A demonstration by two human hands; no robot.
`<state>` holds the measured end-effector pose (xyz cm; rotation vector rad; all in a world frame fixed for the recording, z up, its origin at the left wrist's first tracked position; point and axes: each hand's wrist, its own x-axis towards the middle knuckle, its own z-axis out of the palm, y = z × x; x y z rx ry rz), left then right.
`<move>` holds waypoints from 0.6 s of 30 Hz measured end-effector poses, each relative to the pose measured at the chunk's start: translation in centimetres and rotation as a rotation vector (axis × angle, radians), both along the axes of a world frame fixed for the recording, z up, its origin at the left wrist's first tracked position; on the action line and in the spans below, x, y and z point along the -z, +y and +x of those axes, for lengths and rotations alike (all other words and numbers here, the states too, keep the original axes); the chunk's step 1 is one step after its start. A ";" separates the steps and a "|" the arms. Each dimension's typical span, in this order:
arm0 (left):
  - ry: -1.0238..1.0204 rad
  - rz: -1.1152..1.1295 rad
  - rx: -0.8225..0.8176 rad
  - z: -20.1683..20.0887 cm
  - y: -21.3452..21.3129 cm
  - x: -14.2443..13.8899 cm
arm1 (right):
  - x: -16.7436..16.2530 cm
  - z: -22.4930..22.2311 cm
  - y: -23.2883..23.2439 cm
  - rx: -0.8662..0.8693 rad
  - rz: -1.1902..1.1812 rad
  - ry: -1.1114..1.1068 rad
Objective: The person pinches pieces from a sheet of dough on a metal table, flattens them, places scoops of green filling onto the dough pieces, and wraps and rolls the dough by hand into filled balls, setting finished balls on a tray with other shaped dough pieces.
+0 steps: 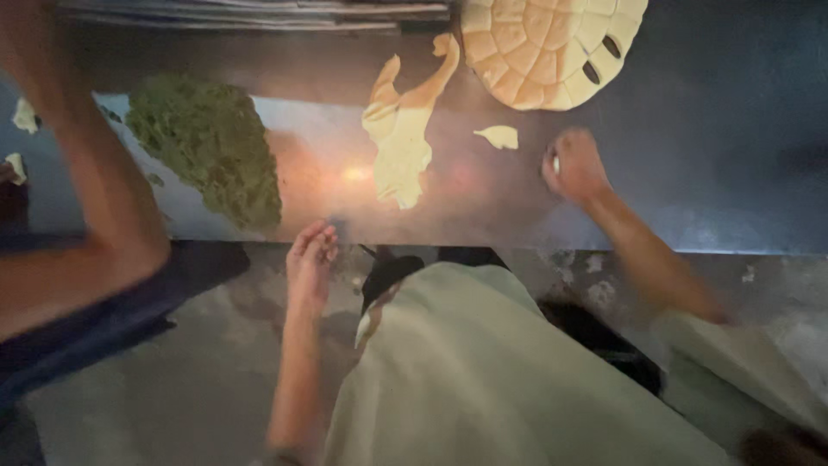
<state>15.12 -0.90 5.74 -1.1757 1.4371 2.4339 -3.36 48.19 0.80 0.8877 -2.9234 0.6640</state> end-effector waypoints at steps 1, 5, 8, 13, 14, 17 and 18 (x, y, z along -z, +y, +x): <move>-0.015 0.003 -0.005 -0.1 -0.1 -0.2 | 0.0 -0.2 -0.2 0.143 0.001 0.062; -0.128 -0.017 0.045 -1.2 -0.5 -0.7 | -0.8 -0.1 -0.8 -0.022 0.004 0.027; 0.015 -0.009 0.085 -1.9 -1.2 -0.7 | -1.7 -0.2 -0.9 0.026 -0.032 -0.056; 0.077 0.076 0.098 -1.6 -3.4 0.1 | -2.6 0.0 -1.7 0.263 0.075 -0.005; 0.092 0.087 0.105 -1.9 -4.2 0.3 | -2.7 0.1 -1.7 0.221 0.101 -0.095; 0.002 -0.020 0.122 -1.8 -5.9 0.5 | -3.2 0.4 -1.7 0.056 0.152 -0.068; -0.001 -0.002 0.108 -1.8 -6.4 0.6 | -3.3 0.4 -1.8 0.171 0.113 0.024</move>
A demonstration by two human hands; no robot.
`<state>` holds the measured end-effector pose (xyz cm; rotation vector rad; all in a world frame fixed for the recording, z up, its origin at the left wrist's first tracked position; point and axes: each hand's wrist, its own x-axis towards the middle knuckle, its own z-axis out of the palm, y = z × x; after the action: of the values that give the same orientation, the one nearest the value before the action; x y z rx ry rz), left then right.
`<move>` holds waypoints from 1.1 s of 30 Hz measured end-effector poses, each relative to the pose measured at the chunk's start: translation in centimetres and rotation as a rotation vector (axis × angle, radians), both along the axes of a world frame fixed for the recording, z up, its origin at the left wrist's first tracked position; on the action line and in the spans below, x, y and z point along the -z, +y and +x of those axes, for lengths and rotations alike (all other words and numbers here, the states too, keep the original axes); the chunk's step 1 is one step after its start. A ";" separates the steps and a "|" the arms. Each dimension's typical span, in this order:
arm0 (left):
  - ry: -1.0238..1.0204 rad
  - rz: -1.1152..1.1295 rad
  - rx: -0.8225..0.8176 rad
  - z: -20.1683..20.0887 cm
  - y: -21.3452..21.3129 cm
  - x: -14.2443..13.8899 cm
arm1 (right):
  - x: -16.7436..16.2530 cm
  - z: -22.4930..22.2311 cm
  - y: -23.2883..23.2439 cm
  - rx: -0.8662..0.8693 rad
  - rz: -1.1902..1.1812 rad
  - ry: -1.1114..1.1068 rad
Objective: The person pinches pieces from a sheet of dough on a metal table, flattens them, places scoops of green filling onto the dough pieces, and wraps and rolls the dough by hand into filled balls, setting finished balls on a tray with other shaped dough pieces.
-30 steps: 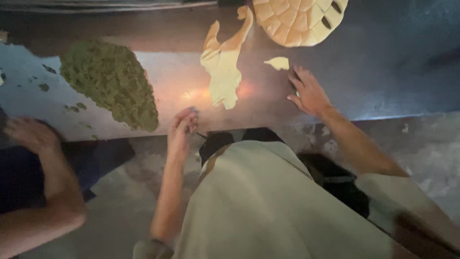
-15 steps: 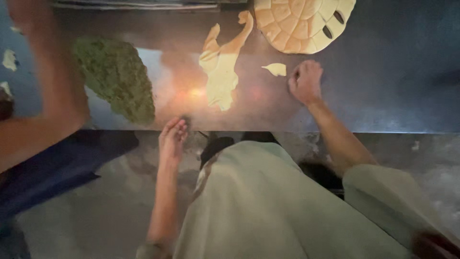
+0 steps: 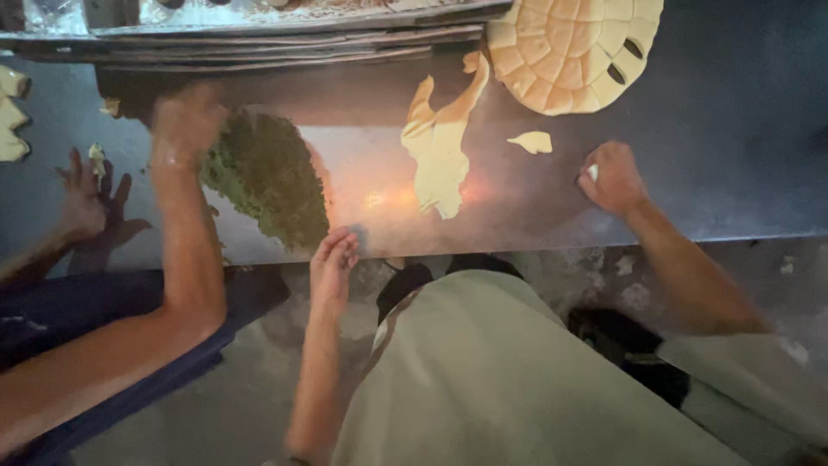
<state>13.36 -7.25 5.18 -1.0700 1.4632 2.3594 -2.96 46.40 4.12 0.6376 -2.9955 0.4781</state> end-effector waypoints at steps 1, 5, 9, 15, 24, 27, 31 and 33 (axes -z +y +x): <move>-0.001 0.017 -0.017 0.0 -0.3 0.0 | 0.0 0.0 0.0 0.103 -0.034 0.105; -0.026 0.069 -0.037 0.2 -0.4 0.1 | 0.0 0.3 -0.1 0.115 -0.102 0.192; 0.090 0.033 -0.008 -0.1 0.7 0.3 | 0.2 0.3 -0.1 -0.021 -0.128 0.076; 0.077 0.085 -0.069 0.3 4.1 0.2 | 0.5 -0.6 -0.5 0.136 0.099 0.134; 0.028 0.018 -0.143 2.5 7.5 0.8 | 0.0 -2.4 -0.8 0.176 -0.044 0.034; -0.007 0.004 -0.145 3.1 7.1 1.1 | -0.2 -2.8 -1.1 -0.026 -0.105 0.041; 0.033 0.042 -0.187 3.0 5.1 1.0 | -0.5 -2.8 -1.2 0.238 -0.017 0.137; 0.019 0.028 -0.173 3.3 3.6 0.4 | -1.0 -2.1 -1.0 0.178 -0.039 0.004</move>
<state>16.64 -3.63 4.78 -1.2165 1.3905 2.5043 -5.03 45.35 5.07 0.3638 -2.9938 0.5202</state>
